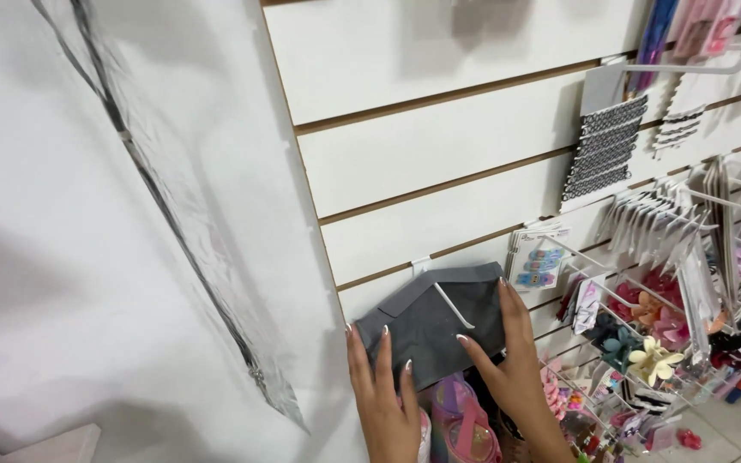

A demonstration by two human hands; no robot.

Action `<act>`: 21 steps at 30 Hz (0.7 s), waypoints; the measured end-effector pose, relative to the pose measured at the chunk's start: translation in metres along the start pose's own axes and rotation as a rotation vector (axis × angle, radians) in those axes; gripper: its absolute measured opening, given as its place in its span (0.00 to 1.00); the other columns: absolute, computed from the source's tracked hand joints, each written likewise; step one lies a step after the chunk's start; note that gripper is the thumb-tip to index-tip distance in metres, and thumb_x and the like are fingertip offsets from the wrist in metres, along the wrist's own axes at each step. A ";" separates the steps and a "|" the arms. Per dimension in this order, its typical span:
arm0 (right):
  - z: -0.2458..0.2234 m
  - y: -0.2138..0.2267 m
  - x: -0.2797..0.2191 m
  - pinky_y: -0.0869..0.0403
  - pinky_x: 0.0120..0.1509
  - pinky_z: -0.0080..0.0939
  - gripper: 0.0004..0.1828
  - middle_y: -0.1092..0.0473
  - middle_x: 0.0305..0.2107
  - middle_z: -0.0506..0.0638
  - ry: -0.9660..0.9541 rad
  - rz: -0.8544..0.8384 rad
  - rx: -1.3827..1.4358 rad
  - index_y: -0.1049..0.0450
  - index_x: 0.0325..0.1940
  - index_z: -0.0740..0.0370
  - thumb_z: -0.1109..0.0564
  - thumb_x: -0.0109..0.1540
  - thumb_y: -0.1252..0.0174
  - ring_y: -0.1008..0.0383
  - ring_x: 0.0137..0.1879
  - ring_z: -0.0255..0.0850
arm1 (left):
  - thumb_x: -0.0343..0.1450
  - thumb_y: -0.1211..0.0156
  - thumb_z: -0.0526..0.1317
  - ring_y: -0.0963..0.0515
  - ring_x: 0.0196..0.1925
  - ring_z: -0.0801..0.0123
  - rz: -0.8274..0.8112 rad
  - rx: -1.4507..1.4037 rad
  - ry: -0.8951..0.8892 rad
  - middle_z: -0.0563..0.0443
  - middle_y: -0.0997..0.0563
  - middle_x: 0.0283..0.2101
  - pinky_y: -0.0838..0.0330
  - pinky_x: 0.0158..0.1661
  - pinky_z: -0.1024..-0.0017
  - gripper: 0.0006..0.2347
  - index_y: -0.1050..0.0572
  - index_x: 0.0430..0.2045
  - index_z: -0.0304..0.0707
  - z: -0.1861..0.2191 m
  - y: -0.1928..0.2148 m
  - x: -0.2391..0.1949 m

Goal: A person organizes a thermos on a shelf, wipes down a display shelf with a yellow cloth, and then inspects and handles small pouches.

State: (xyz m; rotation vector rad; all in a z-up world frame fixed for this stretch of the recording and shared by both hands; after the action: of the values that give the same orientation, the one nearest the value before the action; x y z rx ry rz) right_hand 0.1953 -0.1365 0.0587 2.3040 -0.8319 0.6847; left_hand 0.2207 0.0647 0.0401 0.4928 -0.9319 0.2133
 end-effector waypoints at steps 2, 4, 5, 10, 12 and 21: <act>-0.002 0.004 -0.006 0.45 0.77 0.54 0.46 0.49 0.73 0.58 -0.027 0.036 0.045 0.49 0.79 0.52 0.48 0.59 0.39 0.52 0.80 0.52 | 0.77 0.53 0.35 0.48 0.80 0.43 0.035 -0.022 -0.012 0.36 0.49 0.77 0.43 0.70 0.51 0.20 0.36 0.68 0.44 0.002 0.003 -0.002; -0.009 0.008 -0.014 0.44 0.76 0.53 0.44 0.47 0.70 0.58 -0.050 0.075 0.089 0.44 0.77 0.52 0.49 0.57 0.37 0.48 0.78 0.51 | 0.78 0.56 0.32 0.44 0.79 0.43 0.073 -0.045 -0.029 0.36 0.45 0.77 0.41 0.70 0.54 0.19 0.34 0.67 0.41 0.004 0.012 -0.005; -0.015 0.014 -0.019 0.42 0.75 0.56 0.44 0.45 0.69 0.58 -0.012 0.136 0.068 0.42 0.77 0.53 0.48 0.57 0.37 0.45 0.77 0.53 | 0.76 0.57 0.28 0.41 0.78 0.44 0.075 -0.057 -0.052 0.36 0.41 0.75 0.39 0.70 0.53 0.21 0.33 0.66 0.42 0.006 0.017 -0.008; -0.045 0.038 -0.065 0.36 0.73 0.54 0.41 0.43 0.65 0.62 0.062 0.319 0.154 0.41 0.76 0.63 0.60 0.59 0.37 0.42 0.74 0.55 | 0.76 0.57 0.26 0.31 0.73 0.44 0.137 -0.080 -0.109 0.34 0.34 0.71 0.30 0.66 0.53 0.20 0.31 0.64 0.43 0.017 0.057 -0.033; -0.065 0.052 -0.092 0.37 0.77 0.58 0.38 0.43 0.66 0.69 0.162 0.477 0.202 0.42 0.74 0.76 0.63 0.60 0.40 0.43 0.77 0.60 | 0.75 0.47 0.28 0.24 0.68 0.43 0.270 -0.088 -0.132 0.31 0.27 0.66 0.23 0.62 0.57 0.16 0.26 0.58 0.41 0.026 0.083 -0.048; -0.147 0.039 -0.257 0.30 0.63 0.45 0.51 0.38 0.59 0.69 0.130 0.595 0.440 0.52 0.83 0.69 0.68 0.57 0.40 0.35 0.61 0.50 | 0.67 0.31 0.46 0.11 0.40 0.53 0.482 -0.617 0.338 0.30 0.12 0.38 0.15 0.43 0.62 0.20 0.25 0.48 0.34 0.021 0.245 -0.148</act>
State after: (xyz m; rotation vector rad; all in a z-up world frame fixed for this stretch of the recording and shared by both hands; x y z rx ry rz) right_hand -0.0430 0.0374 0.0123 2.3427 -1.4407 1.3758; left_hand 0.0254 0.2720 0.0069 -0.3386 -0.7207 0.4115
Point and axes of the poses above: each hand's wrist, its own x-axis towards the middle knuckle, its own y-axis out of the back of the hand, z = x × y, the point moved 6 cm from there along x, towards the middle knuckle
